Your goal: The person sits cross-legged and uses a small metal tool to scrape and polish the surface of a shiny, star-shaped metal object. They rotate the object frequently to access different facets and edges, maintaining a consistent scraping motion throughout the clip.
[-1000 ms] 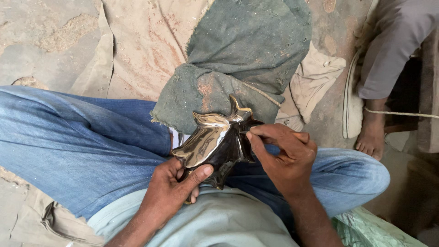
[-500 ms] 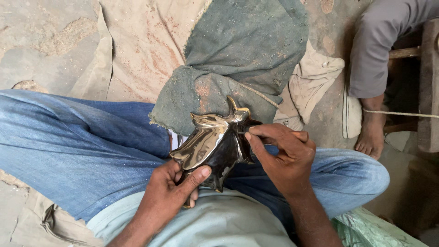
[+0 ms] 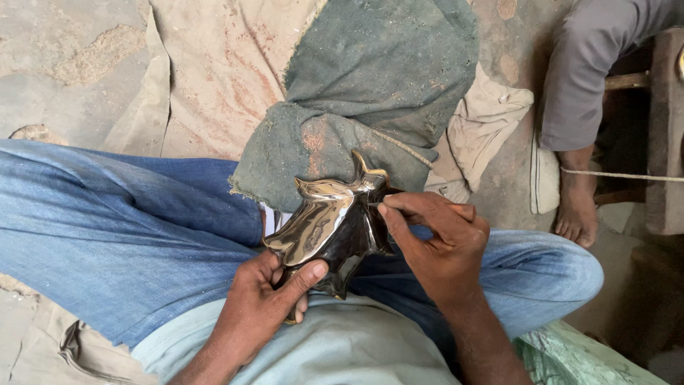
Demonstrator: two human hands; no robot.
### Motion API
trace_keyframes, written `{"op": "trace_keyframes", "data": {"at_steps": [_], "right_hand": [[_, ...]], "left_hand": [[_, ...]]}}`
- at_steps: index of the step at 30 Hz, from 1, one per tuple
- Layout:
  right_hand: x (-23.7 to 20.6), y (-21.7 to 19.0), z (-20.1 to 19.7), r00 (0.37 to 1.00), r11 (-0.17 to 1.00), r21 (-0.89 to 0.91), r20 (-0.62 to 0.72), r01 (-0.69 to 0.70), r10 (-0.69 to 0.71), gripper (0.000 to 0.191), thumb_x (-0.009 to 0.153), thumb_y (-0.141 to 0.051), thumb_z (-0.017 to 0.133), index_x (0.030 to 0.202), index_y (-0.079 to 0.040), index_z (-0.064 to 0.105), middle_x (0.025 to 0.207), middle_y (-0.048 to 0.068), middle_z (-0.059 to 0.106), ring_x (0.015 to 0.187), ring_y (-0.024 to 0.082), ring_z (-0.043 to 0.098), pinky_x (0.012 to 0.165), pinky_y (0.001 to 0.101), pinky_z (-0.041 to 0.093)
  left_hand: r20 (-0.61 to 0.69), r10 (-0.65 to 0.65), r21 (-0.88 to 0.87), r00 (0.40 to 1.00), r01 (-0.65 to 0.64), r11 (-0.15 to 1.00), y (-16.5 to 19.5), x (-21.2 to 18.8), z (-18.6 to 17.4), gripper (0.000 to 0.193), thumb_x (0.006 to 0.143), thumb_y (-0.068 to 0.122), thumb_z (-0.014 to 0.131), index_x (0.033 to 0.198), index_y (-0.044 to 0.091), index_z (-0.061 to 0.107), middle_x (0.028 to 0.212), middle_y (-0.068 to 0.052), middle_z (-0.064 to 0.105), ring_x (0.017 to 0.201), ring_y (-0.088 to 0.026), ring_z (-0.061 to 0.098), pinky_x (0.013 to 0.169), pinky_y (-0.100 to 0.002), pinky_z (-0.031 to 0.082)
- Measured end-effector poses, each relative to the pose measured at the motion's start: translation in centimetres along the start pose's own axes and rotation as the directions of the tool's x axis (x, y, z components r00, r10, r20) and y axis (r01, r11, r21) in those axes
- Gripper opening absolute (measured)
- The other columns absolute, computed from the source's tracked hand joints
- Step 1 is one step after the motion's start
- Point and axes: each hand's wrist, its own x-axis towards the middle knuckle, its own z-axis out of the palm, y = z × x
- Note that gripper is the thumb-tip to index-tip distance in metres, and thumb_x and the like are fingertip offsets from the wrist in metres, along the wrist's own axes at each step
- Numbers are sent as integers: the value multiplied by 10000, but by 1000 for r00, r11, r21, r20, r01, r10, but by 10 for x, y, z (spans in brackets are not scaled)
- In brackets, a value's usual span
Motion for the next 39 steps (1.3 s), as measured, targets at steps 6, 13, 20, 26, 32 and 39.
{"op": "trace_keyframes", "data": {"at_steps": [6,13,20,26,32,39], "right_hand": [[0,1,-1,1000,999,-38,15,-6,7,157,860,54,815,991,9,741,936,93,787,789,117,780,680,208,574],[-2,3,-4,998,999,22,47,35,-36,176,848,84,806,989,7,734,932,98,775,826,149,769,729,231,593],[-5,2,-9,990,993,38,87,109,-112,210,836,104,791,1004,11,708,954,120,765,880,183,764,778,267,606],[-8,0,-11,987,993,11,116,114,-114,220,825,105,792,1007,12,711,942,121,765,858,180,764,741,260,607],[-10,0,-13,977,987,4,143,162,-161,211,826,90,789,999,1,708,954,125,764,874,185,768,754,269,622],[-14,-2,-13,967,975,-50,145,218,-209,204,821,79,801,978,-7,702,940,111,757,862,180,761,751,278,618]], "left_hand": [[4,15,-17,1000,-15,1000,-2,1,0,443,800,358,792,1022,-15,708,573,-41,637,462,-103,577,421,-273,486],[16,39,-19,999,-38,999,-5,1,-1,448,805,373,783,1043,0,713,579,-35,643,471,-94,583,431,-267,491],[13,60,-19,998,-59,998,-7,2,-1,441,823,372,778,1017,-17,707,584,-36,652,475,-93,591,425,-264,489],[6,65,-3,998,-65,998,-7,2,0,434,823,374,779,991,-19,708,565,-42,645,468,-95,597,420,-261,489],[7,70,-14,998,-70,997,-7,2,0,429,827,375,774,980,-20,707,567,-42,650,462,-93,588,411,-262,477],[17,81,-58,997,-80,995,-10,4,-1,426,838,356,778,953,-45,700,573,-51,649,454,-95,578,400,-256,451]]}}
